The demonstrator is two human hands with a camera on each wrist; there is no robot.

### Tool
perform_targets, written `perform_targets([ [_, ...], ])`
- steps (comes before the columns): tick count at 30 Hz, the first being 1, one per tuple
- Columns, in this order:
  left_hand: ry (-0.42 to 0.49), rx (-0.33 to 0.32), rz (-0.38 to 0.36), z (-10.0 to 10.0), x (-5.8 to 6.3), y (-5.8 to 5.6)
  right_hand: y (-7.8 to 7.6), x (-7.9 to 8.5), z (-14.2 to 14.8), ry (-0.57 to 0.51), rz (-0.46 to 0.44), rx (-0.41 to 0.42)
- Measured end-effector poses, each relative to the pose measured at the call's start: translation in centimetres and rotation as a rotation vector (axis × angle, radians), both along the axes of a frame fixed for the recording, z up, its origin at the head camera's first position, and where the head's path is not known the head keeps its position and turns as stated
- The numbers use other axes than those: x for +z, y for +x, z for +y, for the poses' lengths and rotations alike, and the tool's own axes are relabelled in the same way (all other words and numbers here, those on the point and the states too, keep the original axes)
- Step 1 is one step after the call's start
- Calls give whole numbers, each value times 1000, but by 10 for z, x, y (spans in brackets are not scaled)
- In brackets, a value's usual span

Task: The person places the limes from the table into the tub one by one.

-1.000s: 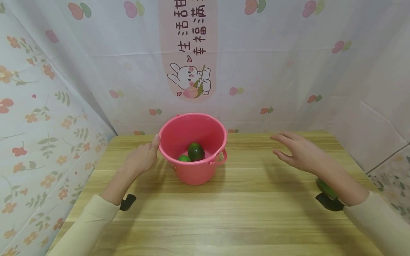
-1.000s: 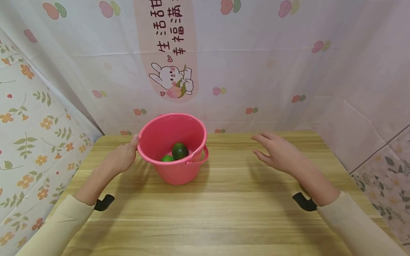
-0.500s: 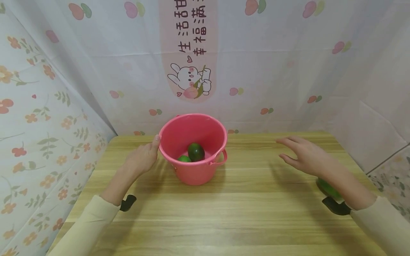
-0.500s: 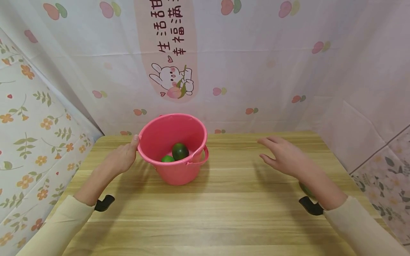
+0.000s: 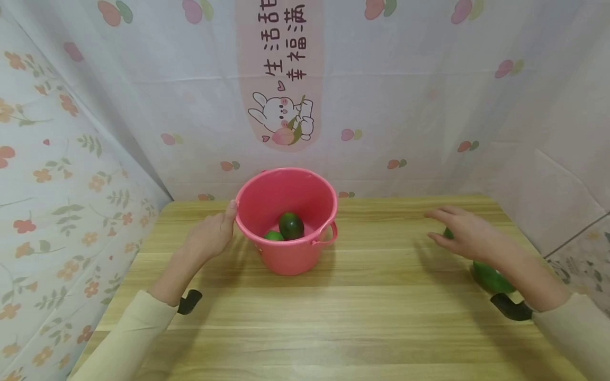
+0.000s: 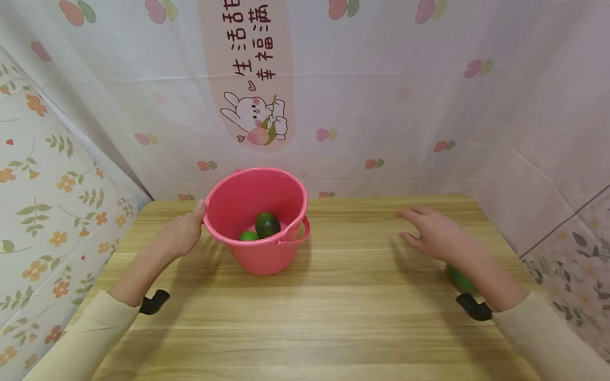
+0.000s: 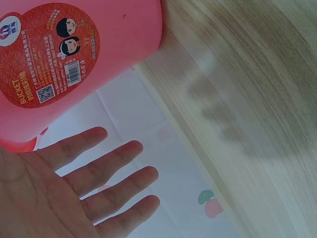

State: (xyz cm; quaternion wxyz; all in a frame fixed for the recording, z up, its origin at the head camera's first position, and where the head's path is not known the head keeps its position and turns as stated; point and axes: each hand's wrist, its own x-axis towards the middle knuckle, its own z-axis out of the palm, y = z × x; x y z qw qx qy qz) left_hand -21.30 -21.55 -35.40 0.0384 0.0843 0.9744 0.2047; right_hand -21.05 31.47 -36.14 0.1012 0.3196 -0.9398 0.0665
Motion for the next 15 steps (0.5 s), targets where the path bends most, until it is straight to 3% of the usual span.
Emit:
perform_targets([
  [6, -1, -14, 22, -1, 0, 0, -1, 0, 12, 40, -68, -44],
  [15, 1, -21, 9, -1, 0, -1, -8, -7, 31, 70, -94, -66],
])
